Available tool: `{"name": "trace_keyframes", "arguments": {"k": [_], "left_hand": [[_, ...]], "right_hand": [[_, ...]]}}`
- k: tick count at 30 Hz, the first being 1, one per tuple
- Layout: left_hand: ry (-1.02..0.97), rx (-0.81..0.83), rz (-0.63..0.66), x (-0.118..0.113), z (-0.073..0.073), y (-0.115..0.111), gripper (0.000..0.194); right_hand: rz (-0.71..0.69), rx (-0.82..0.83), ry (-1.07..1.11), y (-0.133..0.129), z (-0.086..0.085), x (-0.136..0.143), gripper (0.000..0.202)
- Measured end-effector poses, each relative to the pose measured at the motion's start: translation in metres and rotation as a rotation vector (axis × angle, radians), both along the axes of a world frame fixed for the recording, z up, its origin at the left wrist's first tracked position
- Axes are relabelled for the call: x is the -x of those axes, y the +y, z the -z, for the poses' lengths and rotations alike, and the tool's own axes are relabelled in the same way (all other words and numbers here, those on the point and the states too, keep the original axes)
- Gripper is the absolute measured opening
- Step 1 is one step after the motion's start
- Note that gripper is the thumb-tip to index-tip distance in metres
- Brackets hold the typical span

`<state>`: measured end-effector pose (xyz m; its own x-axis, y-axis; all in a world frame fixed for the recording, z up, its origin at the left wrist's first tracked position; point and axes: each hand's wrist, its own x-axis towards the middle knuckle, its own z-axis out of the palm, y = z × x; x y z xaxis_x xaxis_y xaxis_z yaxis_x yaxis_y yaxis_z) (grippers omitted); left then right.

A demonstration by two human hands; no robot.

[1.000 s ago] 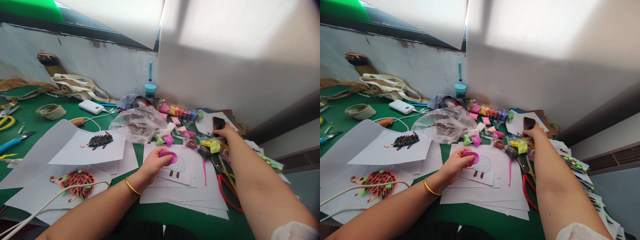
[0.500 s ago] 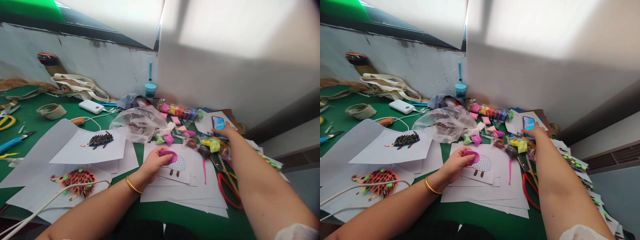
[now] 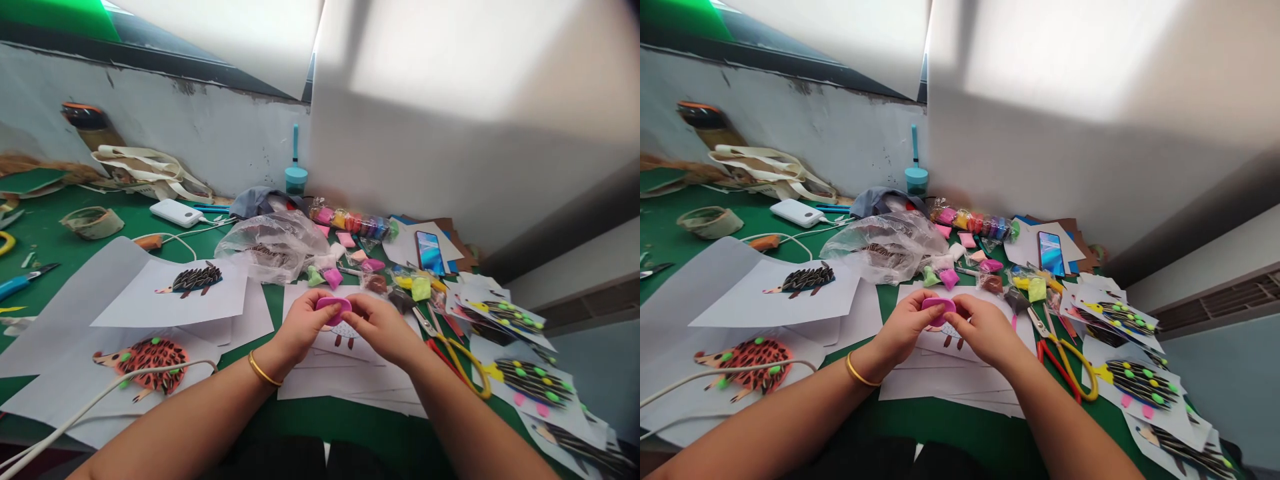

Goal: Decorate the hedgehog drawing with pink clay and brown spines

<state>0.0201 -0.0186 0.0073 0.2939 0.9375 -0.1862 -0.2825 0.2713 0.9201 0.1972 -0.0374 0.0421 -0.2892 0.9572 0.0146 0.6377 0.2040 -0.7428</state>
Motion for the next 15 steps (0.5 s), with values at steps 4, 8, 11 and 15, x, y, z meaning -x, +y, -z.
{"name": "trace_keyframes", "arguments": {"k": [4,8,11,15], "left_hand": [[0.022,-0.008,0.006,0.000,-0.006,-0.002,0.039],[-0.004,-0.039,0.027,-0.001,-0.006,-0.002,0.041],[0.042,-0.069,0.039,-0.001,-0.001,-0.001,0.036],[0.165,-0.117,0.052,0.000,0.002,0.000,0.033]], "right_hand": [[0.093,-0.017,0.251,0.001,0.019,0.005,0.024],[0.173,0.018,0.422,0.003,0.033,0.002,0.024],[0.162,0.071,0.480,-0.001,0.036,0.002,0.025],[0.057,0.175,0.519,-0.006,0.036,0.004,0.028]]}}
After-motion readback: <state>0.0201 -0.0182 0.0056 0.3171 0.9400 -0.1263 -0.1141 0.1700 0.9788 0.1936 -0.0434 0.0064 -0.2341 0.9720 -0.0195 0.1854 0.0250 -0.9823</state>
